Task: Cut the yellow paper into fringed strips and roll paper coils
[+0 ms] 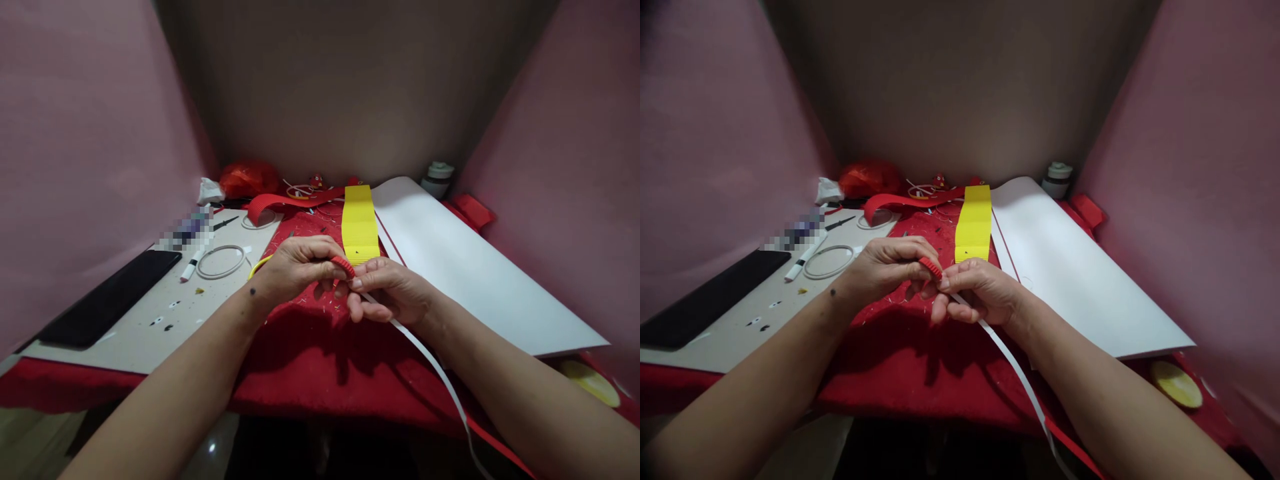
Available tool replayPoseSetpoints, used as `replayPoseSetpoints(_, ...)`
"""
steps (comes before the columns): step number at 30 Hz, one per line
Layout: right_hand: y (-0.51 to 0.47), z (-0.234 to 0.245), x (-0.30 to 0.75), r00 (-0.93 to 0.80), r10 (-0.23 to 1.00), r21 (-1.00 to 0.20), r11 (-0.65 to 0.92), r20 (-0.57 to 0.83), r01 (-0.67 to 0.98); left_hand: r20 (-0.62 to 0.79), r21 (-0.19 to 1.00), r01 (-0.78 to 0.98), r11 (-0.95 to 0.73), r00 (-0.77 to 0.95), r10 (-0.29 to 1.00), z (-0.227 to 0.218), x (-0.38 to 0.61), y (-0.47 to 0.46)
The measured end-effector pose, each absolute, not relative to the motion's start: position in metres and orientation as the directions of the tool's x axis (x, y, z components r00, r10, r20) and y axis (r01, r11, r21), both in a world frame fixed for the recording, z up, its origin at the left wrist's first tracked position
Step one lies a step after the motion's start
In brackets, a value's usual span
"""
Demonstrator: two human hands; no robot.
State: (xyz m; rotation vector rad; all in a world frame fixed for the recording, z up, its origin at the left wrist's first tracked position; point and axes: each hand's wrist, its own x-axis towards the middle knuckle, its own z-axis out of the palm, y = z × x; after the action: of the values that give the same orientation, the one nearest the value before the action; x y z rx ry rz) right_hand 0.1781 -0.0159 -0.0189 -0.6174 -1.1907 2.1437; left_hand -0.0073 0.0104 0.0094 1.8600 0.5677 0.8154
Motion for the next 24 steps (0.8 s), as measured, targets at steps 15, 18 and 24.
replayPoseSetpoints(15,-0.0138,-0.0196,0.1754,-0.68,0.72,-0.856,-0.433,-0.142,-0.281,0.293,0.856,0.119,-0.504,0.69,0.661,0.0075,-0.0073,0.0128)
replayPoseSetpoints(18,-0.012,-0.0209,0.176,-0.684,0.713,-0.838,-0.46,-0.152,-0.294,0.322,0.804,0.151,-0.575,0.702,0.635,0.004,-0.007,0.016)
replayPoseSetpoints(24,-0.0107,-0.0189,0.1758,-0.67,0.704,-0.819,-0.514,-0.235,-0.253,0.375,0.648,0.253,-0.718,0.715,0.59,0.0,-0.0078,0.0191)
